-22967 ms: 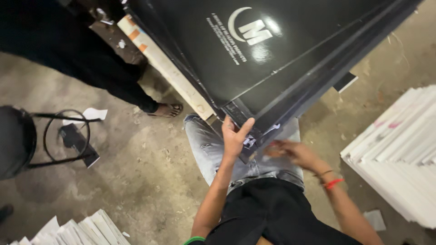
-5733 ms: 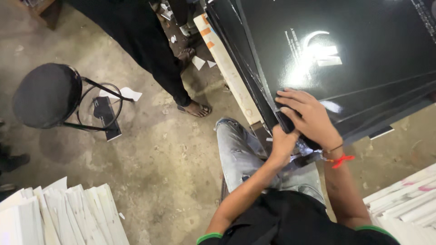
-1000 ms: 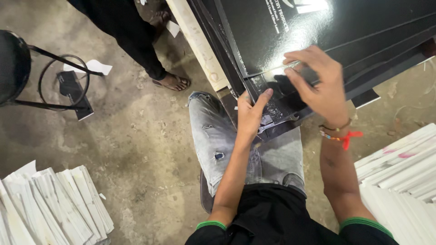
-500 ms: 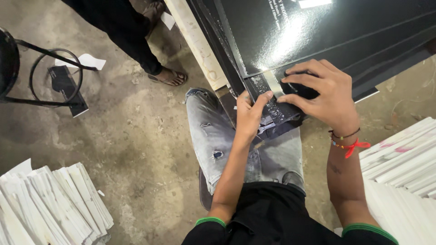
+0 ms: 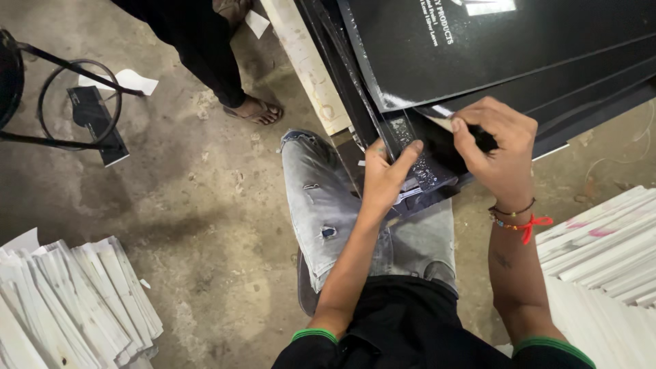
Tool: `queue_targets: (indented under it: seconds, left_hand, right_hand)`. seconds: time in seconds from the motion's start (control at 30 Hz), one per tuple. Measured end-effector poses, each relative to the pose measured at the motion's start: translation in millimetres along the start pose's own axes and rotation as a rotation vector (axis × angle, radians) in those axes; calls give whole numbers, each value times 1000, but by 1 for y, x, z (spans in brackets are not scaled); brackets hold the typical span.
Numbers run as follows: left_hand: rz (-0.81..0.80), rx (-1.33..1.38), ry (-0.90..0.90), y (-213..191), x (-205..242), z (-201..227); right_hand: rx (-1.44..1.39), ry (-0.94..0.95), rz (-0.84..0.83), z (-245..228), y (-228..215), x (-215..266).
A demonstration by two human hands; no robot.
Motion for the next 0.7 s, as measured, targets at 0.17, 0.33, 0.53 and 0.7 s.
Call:
queue_targets:
  seconds: [0.17, 0.33, 0.53, 0.7]
  left_hand:
    - [-46, -4, 67, -1, 0, 1]
    - [-38, 6, 27, -2, -3, -3]
    - [-52, -9, 56, -3, -2, -2]
    - [-2, -70, 65, -3, -2, -2]
  right_hand:
    - [-16, -42, 176, -9, 5, -8]
    - [-64, -60, 229, -2, 19, -10]
    - [-54, 15, 290, 2, 19, -8]
    - [-75, -39, 384, -7, 16, -27]
Point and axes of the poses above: each hand's wrist, its own x-axis away from the middle knuckle, its own y-axis out of the palm, z = x × y, the point moved 2 cm from there along -x, towards the middle knuckle, and after that the axes turned 10 degrees about -y, right-handed, at the moved point
